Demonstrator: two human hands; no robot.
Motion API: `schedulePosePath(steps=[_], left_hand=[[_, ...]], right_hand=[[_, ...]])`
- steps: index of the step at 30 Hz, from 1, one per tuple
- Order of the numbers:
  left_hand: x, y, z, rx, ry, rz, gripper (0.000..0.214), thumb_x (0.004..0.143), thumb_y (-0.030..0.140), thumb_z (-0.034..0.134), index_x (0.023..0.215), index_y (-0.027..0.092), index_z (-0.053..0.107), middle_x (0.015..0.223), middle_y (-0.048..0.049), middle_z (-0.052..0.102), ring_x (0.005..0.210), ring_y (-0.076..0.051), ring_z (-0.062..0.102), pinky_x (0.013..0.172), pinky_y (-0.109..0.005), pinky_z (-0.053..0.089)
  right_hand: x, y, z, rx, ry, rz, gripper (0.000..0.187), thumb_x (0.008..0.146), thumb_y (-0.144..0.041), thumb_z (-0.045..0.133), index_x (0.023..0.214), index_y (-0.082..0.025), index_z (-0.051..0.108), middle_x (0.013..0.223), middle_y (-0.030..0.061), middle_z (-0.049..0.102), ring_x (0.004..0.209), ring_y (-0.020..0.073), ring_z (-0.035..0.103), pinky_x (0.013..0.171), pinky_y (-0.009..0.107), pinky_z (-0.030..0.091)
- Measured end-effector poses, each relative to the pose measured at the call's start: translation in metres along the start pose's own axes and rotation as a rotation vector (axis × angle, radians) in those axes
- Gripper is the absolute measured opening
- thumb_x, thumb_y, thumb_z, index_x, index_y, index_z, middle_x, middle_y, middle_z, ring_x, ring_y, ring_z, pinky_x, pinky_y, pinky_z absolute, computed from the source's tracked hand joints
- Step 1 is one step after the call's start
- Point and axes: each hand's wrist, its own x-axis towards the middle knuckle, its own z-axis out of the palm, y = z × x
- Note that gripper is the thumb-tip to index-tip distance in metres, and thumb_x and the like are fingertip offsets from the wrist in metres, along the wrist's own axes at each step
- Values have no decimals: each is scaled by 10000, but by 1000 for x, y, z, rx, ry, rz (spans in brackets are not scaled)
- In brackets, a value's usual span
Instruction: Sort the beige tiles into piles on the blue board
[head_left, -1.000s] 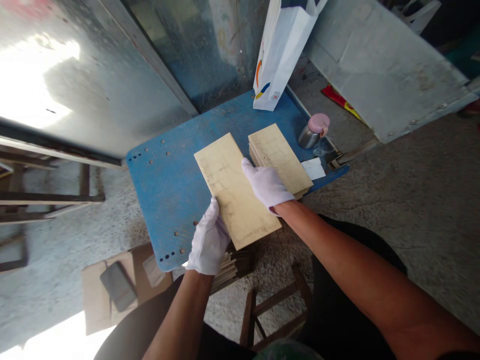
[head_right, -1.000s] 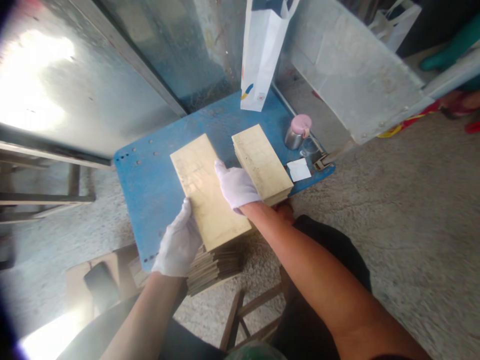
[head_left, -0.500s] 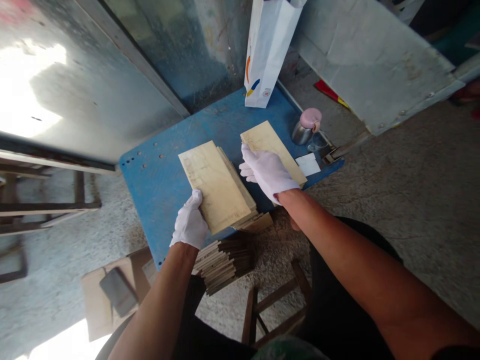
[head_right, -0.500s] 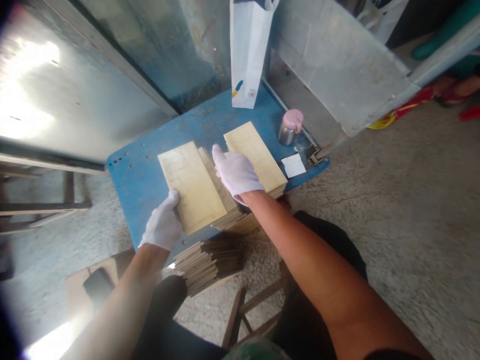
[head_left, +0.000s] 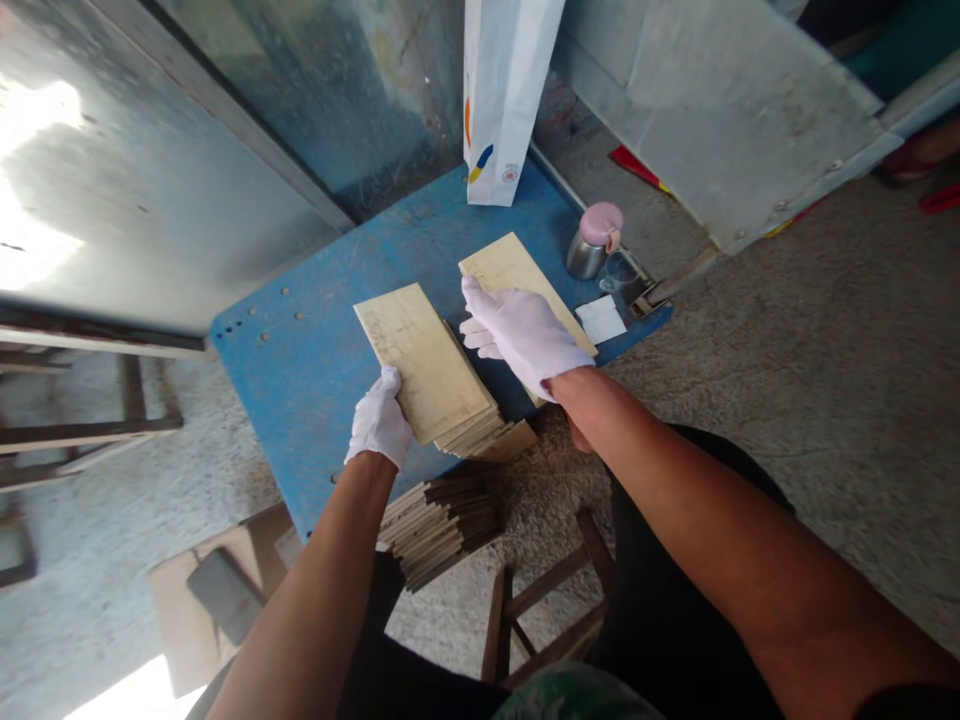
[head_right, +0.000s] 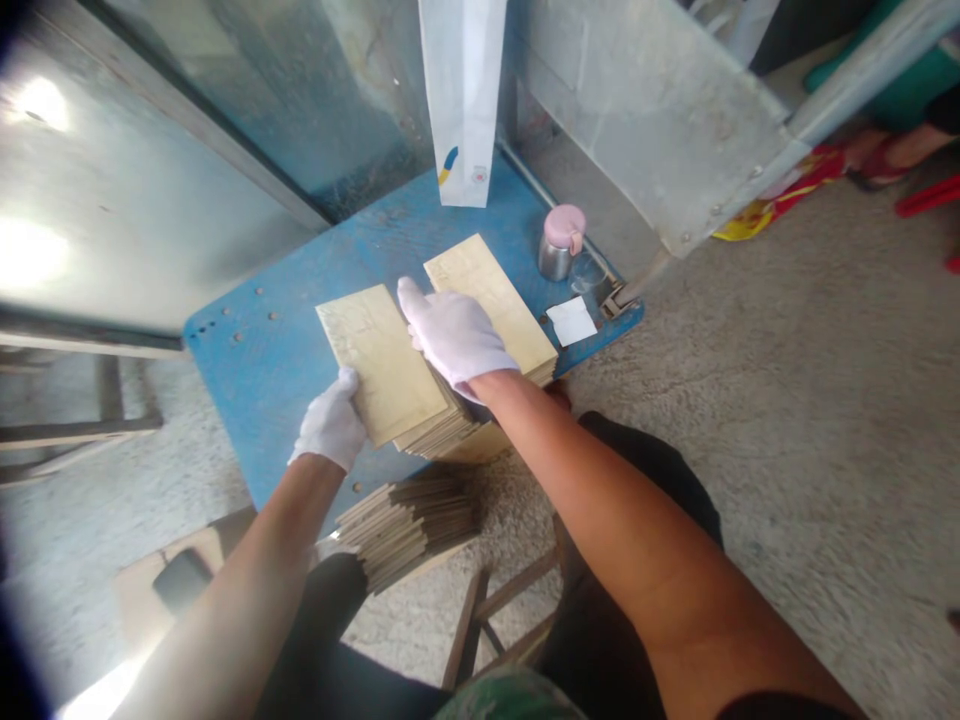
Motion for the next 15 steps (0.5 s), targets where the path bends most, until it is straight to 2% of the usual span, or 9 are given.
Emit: schedulePosePath(steps=[3, 7, 11, 15], left_hand=[[-1, -3, 1, 17, -51, 31, 280, 887, 304, 552, 1079, 145, 680, 1063, -79, 708, 1019, -196, 658, 860, -289, 557], [-8, 2, 0, 257, -5, 70, 319, 901, 315, 526, 1079, 108, 691, 1071, -109, 701, 950, -201, 657, 800, -268, 548], [-3, 5, -2, 375, 8, 54, 401, 884, 367, 536, 1131, 80, 667, 1038, -128, 693, 719, -154, 638, 652, -260, 536], [4, 2, -7, 483, 23, 66, 393, 863, 370, 544, 1077, 69, 680, 903, -111, 693, 550, -112, 557, 542, -246, 497]], right_hand=[[-1, -1, -1, -26, -6, 22, 567, 877, -684, 443, 841, -152, 633, 614, 40, 625, 545, 115, 598, 530, 213, 473], [-1, -3, -2, -78, -8, 19, 593, 874, -707, 415, 853, -157, 636, 616, 39, 622, 575, 123, 610, 569, 224, 484], [-1, -5, -2, -124, 8, 10, 588, 879, -702, 410, 841, -159, 632, 611, 38, 615, 590, 124, 614, 587, 227, 483], [-1, -5, -1, -108, -3, 24, 574, 883, -697, 405, 807, -167, 611, 606, 32, 608, 574, 117, 608, 569, 218, 473]])
